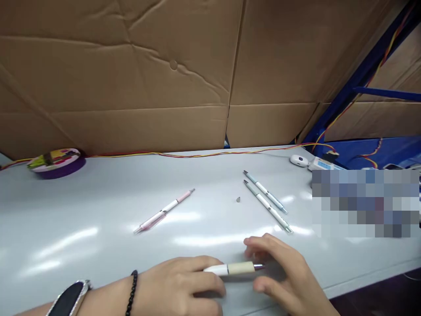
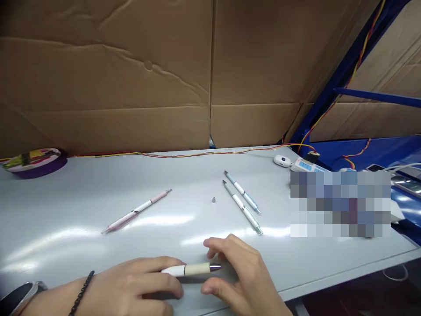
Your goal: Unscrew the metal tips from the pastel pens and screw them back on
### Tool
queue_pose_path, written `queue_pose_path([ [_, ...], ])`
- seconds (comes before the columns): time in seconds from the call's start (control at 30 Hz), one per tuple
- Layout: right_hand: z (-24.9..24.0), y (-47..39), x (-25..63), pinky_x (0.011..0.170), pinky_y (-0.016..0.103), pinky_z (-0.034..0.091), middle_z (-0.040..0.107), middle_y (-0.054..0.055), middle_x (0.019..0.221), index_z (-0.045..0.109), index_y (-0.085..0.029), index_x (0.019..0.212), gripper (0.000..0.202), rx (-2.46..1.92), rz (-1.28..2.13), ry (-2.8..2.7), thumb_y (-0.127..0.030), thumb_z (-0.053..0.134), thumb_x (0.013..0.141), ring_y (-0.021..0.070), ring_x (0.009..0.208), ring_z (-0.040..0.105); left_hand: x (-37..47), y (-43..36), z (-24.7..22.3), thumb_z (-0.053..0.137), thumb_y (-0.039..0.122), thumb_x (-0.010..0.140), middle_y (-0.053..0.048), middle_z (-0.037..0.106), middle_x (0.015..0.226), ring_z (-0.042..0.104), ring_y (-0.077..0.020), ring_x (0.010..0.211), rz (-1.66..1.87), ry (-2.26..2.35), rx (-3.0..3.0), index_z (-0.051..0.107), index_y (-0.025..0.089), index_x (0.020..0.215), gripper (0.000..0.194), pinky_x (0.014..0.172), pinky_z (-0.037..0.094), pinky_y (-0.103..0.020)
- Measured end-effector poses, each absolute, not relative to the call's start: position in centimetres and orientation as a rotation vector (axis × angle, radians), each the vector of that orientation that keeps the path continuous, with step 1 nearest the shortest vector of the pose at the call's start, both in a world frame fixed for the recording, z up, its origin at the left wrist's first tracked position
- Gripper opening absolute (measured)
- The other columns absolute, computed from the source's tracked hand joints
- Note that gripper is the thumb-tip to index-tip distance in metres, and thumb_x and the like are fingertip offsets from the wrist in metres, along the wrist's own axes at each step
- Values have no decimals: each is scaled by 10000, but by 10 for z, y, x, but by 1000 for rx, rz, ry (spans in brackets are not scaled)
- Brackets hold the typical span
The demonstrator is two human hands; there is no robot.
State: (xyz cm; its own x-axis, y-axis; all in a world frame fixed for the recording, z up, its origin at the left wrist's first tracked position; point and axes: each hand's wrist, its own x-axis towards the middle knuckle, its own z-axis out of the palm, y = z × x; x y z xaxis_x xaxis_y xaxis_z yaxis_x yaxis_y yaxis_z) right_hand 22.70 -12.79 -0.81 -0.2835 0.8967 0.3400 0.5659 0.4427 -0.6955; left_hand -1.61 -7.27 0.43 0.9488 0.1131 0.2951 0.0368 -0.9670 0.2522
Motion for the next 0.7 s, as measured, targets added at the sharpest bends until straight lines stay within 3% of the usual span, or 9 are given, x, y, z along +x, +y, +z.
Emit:
queue_pose_path([
  [0.07, -9, -129, 228, 594, 228, 467, 660, 12, 759, 623, -221, 965, 232, -1217, 672, -1925, -434, 562, 897, 152, 667, 612, -16, -73, 4, 661, 171, 871, 27, 663, 991, 574, -177, 950, 475, 121, 2859, 600, 193, 832, 75, 817, 472, -195],
  [0.13, -11, -129, 228, 543, 218, 443, 651, -6, 672, 647, -225, 836, 201, -1262, 658, -1910, -401, 574, 897, 142, 603, 603, -17, -73, 4, 645, 180, 885, 29, 663, 995, 580, -173, 960, 480, 119, 2841, 606, 197, 846, 58, 837, 472, -193],
  [0.3, -10, -125, 225, 464, 239, 366, 509, -16, 453, 535, -203, 531, 544, -1337, 492, -2030, -470, 360, 972, 127, 449, 488, -17, -72, 2, 596, 179, 915, 26, 661, 989, 575, -171, 1014, 478, 98, 2837, 612, 199, 848, 72, 883, 459, -186],
  [0.37, -7, -125, 225, 490, 240, 401, 556, -8, 519, 609, -208, 662, 505, -1317, 528, -2032, -518, 346, 961, 139, 493, 527, -17, -71, 2, 573, 174, 928, 15, 662, 967, 572, -174, 1002, 484, 75, 2831, 610, 191, 831, 105, 862, 464, -185],
  [0.47, -5, -125, 227, 562, 230, 458, 647, 4, 689, 646, -220, 921, 331, -1294, 633, -2012, -509, 483, 914, 152, 618, 605, -17, -72, 1, 513, 182, 961, 0, 653, 976, 577, -171, 951, 483, 88, 2815, 612, 188, 836, 159, 823, 473, -188],
  [0.53, -5, -125, 227, 560, 220, 449, 648, 0, 681, 650, -220, 860, 264, -1298, 647, -2042, -450, 531, 909, 146, 619, 603, -17, -72, 0, 497, 180, 968, -6, 648, 994, 580, -167, 951, 464, 108, 2810, 612, 187, 849, 165, 832, 471, -188],
  [0.63, -7, -125, 228, 543, 229, 423, 593, 0, 574, 627, -202, 686, 409, -1331, 618, -2046, -441, 433, 955, 139, 555, 555, -17, -73, 2, 520, 164, 955, -3, 657, 966, 580, -176, 990, 498, 87, 2837, 613, 186, 833, 155, 849, 474, -193],
  [0.7, -8, -128, 227, 563, 242, 441, 604, 13, 606, 653, -207, 768, 452, -1316, 675, -1951, -510, 374, 954, 152, 574, 566, -17, -74, 4, 511, 154, 958, -8, 668, 940, 580, -185, 1000, 596, 58, 2822, 613, 177, 806, 184, 852, 483, -199],
])
